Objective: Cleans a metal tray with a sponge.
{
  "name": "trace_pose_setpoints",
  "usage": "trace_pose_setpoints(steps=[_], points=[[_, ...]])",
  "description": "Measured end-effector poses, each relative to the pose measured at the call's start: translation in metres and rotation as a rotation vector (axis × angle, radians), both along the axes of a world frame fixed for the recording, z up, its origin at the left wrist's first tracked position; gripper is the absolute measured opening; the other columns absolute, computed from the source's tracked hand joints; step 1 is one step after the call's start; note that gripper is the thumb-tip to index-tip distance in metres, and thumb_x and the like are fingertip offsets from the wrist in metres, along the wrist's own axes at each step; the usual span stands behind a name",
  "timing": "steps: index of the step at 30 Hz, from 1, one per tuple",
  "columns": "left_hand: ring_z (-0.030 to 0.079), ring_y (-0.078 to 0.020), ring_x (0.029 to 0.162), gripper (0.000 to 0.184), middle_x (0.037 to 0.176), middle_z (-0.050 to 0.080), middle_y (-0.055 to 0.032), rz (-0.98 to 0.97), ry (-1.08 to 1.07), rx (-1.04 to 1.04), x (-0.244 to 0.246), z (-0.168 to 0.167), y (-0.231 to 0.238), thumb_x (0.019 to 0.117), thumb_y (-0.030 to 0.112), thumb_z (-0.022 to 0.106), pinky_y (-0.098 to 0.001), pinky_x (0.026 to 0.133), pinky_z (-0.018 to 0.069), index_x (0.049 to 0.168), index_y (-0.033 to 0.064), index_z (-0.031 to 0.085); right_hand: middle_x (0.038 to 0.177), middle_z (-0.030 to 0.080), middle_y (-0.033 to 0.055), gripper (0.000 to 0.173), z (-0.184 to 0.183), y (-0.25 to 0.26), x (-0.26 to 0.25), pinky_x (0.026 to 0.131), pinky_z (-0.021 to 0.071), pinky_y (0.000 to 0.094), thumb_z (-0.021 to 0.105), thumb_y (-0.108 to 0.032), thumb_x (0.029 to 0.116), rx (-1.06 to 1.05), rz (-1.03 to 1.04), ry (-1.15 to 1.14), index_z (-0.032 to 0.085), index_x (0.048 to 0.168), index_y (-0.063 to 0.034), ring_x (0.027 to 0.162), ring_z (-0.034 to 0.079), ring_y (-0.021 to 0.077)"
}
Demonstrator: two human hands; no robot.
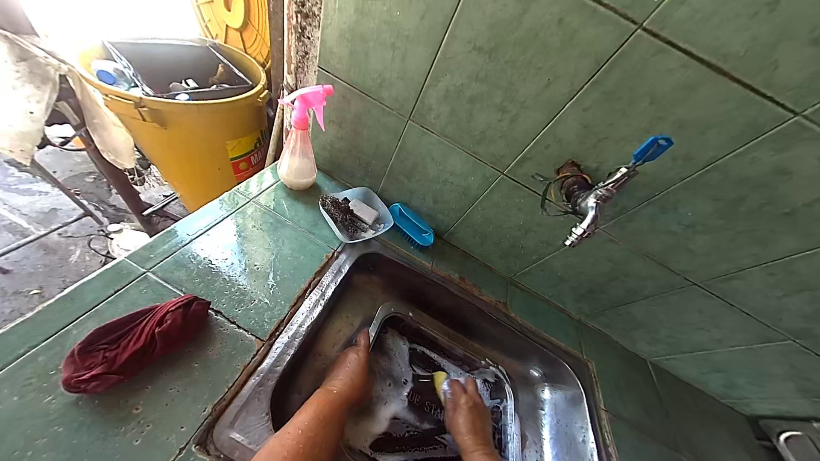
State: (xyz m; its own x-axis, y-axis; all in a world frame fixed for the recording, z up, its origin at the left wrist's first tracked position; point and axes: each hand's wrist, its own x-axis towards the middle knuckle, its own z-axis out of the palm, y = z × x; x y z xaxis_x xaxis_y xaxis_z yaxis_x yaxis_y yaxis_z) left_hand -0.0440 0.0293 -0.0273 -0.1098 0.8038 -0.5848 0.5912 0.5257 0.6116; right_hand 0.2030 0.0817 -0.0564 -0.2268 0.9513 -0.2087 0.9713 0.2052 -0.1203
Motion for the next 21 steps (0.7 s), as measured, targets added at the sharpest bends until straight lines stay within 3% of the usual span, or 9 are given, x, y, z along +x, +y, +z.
trace_pose_setpoints(steps=[1, 3, 5, 6, 8, 10, 13, 16, 21], points=[[0.063, -0.0399, 0.123, 0.095, 0.132, 0.062, -0.0242, 0.000, 0.001, -0.004, 0.001, 0.000, 0.000, 0.0880, 0.001, 0.065, -0.0563, 0.103, 0.0502, 0.164, 0.0072, 0.009, 0.137, 0.058, 0.0279, 0.031, 0.008, 0.011, 0.002, 0.101, 0.0517, 0.0540, 0.055, -0.015, 0.1024, -0.060, -0.057, -0.063, 0.069, 0.126, -0.0006, 0.119, 0.063, 0.0422], [0.062, -0.0402, 0.123, 0.095, 0.132, 0.062, -0.0245, 0.006, 0.002, -0.003, 0.001, 0.001, -0.001, 0.0886, 0.001, 0.065, -0.0562, 0.104, 0.0497, 0.164, 0.0071, 0.008, 0.129, 0.063, 0.0263, 0.028, 0.022, 0.024, -0.004, 0.100, 0.0516, 0.0533, 0.056, -0.015, 0.1022, 0.003, -0.054, 0.027, 0.071, 0.119, 0.0019, 0.115, 0.065, 0.0404], [0.063, -0.0401, 0.123, 0.096, 0.132, 0.062, -0.0240, 0.015, 0.006, 0.008, 0.001, 0.000, 0.001, 0.0875, 0.001, 0.066, -0.0568, 0.104, 0.0499, 0.164, 0.0077, 0.008, 0.111, 0.070, 0.0266, 0.021, 0.028, 0.028, -0.026, 0.089, 0.0579, 0.0533, 0.062, -0.010, 0.0959, 0.329, 0.085, 0.322, 0.075, 0.102, 0.0054, 0.100, 0.071, 0.0397], [0.063, -0.0399, 0.123, 0.096, 0.132, 0.062, -0.0236, 0.015, 0.008, 0.008, 0.002, 0.000, 0.000, 0.0874, 0.001, 0.066, -0.0568, 0.104, 0.0500, 0.164, 0.0078, 0.008, 0.109, 0.070, 0.0254, 0.019, 0.030, 0.031, -0.043, 0.087, 0.0593, 0.0515, 0.064, -0.009, 0.0939, 0.441, 0.139, 0.438, 0.075, 0.102, 0.0053, 0.098, 0.071, 0.0383], [0.063, -0.0395, 0.123, 0.095, 0.131, 0.063, -0.0234, 0.012, 0.016, 0.010, 0.002, -0.001, 0.000, 0.0874, 0.000, 0.066, -0.0564, 0.104, 0.0503, 0.163, 0.0073, 0.009, 0.121, 0.067, 0.0256, 0.025, 0.031, 0.039, -0.083, 0.097, 0.0560, 0.0512, 0.066, -0.006, 0.0932, 0.440, 0.186, 0.479, 0.074, 0.114, 0.0034, 0.112, 0.067, 0.0393], [0.063, -0.0389, 0.123, 0.094, 0.130, 0.063, -0.0237, 0.002, 0.017, 0.010, 0.003, -0.001, -0.001, 0.0877, 0.000, 0.065, -0.0552, 0.104, 0.0503, 0.163, 0.0062, 0.009, 0.139, 0.058, 0.0235, 0.039, 0.026, 0.048, -0.118, 0.109, 0.0462, 0.0539, 0.064, -0.008, 0.0949, 0.249, 0.189, 0.280, 0.067, 0.134, -0.0049, 0.130, 0.054, 0.0418], [0.063, -0.0387, 0.123, 0.091, 0.130, 0.063, -0.0243, -0.002, 0.018, 0.018, 0.001, -0.002, 0.000, 0.0912, 0.003, 0.064, -0.0540, 0.105, 0.0494, 0.163, 0.0046, 0.009, 0.141, 0.058, 0.0207, 0.043, 0.026, 0.058, -0.138, 0.103, 0.0465, 0.0572, 0.062, -0.014, 0.0981, 0.184, 0.228, 0.051, 0.063, 0.141, -0.0119, 0.133, 0.051, 0.0430], [0.064, -0.0391, 0.121, 0.089, 0.129, 0.064, -0.0236, 0.001, 0.035, 0.009, 0.002, -0.003, -0.002, 0.0912, 0.001, 0.063, -0.0548, 0.103, 0.0509, 0.163, 0.0059, 0.011, 0.130, 0.065, 0.0216, 0.036, 0.021, 0.058, -0.092, 0.092, 0.0525, 0.0581, 0.068, -0.014, 0.0949, 0.309, 0.261, 0.022, 0.070, 0.130, -0.0098, 0.122, 0.059, 0.0437], [0.063, -0.0398, 0.122, 0.089, 0.130, 0.063, -0.0243, 0.015, 0.021, -0.005, 0.003, 0.001, 0.001, 0.0910, 0.003, 0.063, -0.0566, 0.103, 0.0500, 0.163, 0.0064, 0.011, 0.142, 0.055, 0.0287, 0.039, 0.038, 0.062, 0.028, 0.104, 0.0470, 0.0601, 0.061, -0.012, 0.0987, 0.174, 0.042, -0.213, 0.064, 0.136, -0.0009, 0.132, 0.052, 0.0479]])
